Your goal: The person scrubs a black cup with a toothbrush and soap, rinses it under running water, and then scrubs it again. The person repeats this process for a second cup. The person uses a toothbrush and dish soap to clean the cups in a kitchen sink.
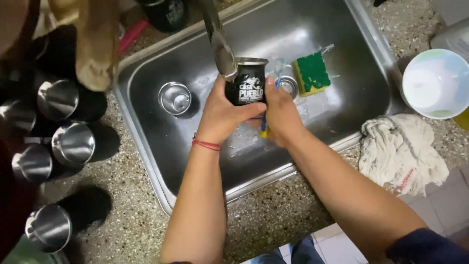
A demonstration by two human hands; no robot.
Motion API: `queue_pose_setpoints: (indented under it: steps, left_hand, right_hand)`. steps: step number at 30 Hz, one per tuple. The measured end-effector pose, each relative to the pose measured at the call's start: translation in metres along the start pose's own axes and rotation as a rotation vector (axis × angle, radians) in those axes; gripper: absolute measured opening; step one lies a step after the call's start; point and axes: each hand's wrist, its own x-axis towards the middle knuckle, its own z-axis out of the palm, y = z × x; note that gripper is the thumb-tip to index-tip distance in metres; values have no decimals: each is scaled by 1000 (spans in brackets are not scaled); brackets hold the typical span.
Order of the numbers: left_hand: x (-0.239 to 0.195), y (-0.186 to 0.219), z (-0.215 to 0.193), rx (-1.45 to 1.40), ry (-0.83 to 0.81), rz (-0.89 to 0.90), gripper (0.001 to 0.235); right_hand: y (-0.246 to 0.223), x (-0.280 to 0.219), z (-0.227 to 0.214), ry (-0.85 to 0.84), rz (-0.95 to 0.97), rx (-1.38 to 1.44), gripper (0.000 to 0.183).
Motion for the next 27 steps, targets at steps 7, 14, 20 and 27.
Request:
queue_pose_setpoints:
  steps: [7,14,20,27]
  left_hand:
    - [-15,14,32,-226,-209,135,112]
    - [-11,-2,62,-667,-373,87,97]
    - [-12,1,58,-727,-428,118,97]
    - [-9,15,50,-754,-525,169,93]
  right_hand:
    - [52,39,-78,38,-170,-23,50]
    - [20,-2,-162,-106,-498,-857,24]
    - [2,5,-183,-266,-604,-931,24]
    - [22,11,-182,-326,-546,-915,27]
